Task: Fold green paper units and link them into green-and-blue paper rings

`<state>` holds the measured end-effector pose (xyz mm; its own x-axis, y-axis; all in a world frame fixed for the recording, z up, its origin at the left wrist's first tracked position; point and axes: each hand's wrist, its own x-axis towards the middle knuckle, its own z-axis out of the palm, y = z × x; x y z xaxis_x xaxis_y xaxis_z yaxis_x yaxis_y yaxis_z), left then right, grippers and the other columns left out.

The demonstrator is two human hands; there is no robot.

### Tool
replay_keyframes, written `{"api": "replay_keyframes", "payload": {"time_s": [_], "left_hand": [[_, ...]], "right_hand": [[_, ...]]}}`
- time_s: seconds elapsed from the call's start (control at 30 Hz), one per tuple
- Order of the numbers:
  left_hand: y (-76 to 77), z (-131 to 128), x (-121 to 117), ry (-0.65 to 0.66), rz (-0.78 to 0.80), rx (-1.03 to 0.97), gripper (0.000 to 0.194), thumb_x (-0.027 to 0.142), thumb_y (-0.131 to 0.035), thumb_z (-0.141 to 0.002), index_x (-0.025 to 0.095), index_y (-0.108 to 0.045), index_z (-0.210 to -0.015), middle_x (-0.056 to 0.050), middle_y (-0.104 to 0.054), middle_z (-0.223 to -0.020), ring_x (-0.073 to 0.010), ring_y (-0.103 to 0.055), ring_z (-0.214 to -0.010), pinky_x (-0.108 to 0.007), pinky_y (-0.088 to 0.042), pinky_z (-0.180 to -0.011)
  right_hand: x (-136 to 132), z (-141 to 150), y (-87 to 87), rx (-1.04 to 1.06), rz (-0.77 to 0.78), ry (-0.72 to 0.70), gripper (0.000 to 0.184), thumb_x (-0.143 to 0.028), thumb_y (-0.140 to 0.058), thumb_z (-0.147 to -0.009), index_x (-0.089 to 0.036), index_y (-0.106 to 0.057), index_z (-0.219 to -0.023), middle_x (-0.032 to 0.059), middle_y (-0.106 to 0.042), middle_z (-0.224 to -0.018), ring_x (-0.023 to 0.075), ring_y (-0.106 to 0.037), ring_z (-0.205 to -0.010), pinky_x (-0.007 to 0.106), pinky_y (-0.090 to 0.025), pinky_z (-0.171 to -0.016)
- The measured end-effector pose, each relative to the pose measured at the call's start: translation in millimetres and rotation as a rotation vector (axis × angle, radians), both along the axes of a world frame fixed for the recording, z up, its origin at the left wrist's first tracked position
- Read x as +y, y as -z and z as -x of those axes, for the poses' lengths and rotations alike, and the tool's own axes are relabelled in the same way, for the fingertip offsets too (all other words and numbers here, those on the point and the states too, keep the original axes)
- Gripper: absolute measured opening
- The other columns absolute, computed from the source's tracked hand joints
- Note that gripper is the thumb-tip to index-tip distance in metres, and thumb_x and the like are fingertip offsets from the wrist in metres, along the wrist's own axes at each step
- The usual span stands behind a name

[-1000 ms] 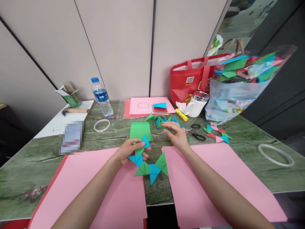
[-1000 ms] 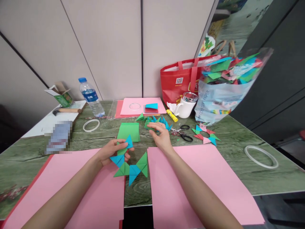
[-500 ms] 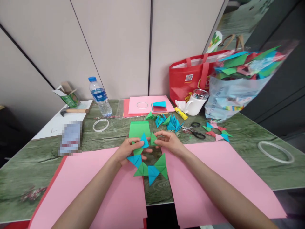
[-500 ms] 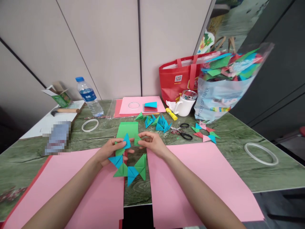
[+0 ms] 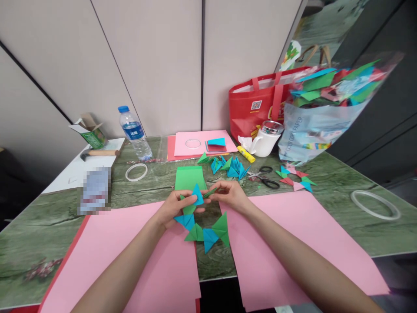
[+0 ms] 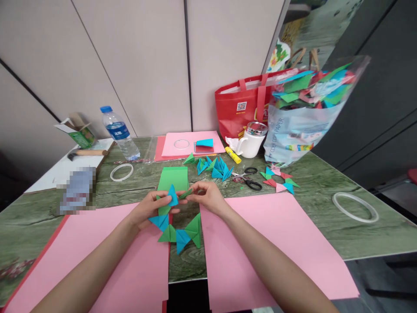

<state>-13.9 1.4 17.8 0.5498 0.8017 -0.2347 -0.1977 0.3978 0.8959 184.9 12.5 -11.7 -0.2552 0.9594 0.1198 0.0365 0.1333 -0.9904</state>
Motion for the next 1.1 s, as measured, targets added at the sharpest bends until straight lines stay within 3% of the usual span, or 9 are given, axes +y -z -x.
{"api": "replay_keyframes", "payload": {"time_s": [0.4,0.57,0.77,0.93,1.1], "left_hand": [[6.5,-1,3,-0.083,-0.009,-0.021,0.024,0.029,-0.071,-0.065,0.012,-0.069,-0.081,-0.009,-0.067,-0.1,-0.0214,-0.064,-0.089,-0.03,-0.049,-0.08],[5.7,-1,4,-0.127,-0.046,0.053,0.027,0.031,-0.071,-0.064,0.013,-0.07,-0.085,-0.009,-0.067,-0.1,-0.0203,-0.064,-0.083,-0.029,-0.048,-0.077],[7.7,-1,3,-0.207,-0.182,0.208,0.031,0.036,-0.068,-0.067,0.016,-0.069,-0.091,-0.007,-0.064,-0.108,-0.0185,-0.062,-0.079,-0.024,-0.047,-0.062],[8.4,-5,-1,-0.195,-0.236,0.314,0.034,0.04,-0.068,-0.065,0.014,-0.07,-0.088,-0.007,-0.067,-0.097,-0.0134,-0.06,-0.06,-0.02,-0.041,-0.046],[0.3,-5,-1,-0.186,-0.11,0.138,0.032,0.036,-0.07,-0.064,0.013,-0.067,-0.086,-0.008,-0.07,-0.081,-0.0179,-0.064,-0.065,-0.028,-0.05,-0.06]], "right_hand": [[-3,2,1.0,0.027,-0.242,0.068,0.013,-0.026,-0.073,-0.062,-0.017,-0.063,-0.062,0.0023,-0.061,-0.067,0.0146,-0.057,-0.064,0.027,-0.045,-0.058],[-1,3,0.1,0.053,-0.103,0.058,0.021,-0.028,-0.073,-0.06,-0.017,-0.06,-0.072,0.0011,-0.06,-0.073,0.014,-0.058,-0.069,0.026,-0.046,-0.061],[-2,-2,-9.8,0.086,0.158,-0.073,0.035,-0.029,-0.071,-0.063,-0.018,-0.057,-0.094,-0.0029,-0.061,-0.063,0.0098,-0.057,-0.055,0.023,-0.046,-0.053],[-2,1,-7.8,0.089,0.169,-0.083,0.028,-0.034,-0.067,-0.068,-0.016,-0.061,-0.088,0.001,-0.065,-0.065,0.0121,-0.062,-0.06,0.025,-0.051,-0.058],[-1,2,-7.3,0.262,0.179,0.031,0.024,-0.032,-0.07,-0.064,-0.016,-0.059,-0.078,0.0003,-0.062,-0.077,0.0154,-0.066,-0.066,0.031,-0.055,-0.065]]}}
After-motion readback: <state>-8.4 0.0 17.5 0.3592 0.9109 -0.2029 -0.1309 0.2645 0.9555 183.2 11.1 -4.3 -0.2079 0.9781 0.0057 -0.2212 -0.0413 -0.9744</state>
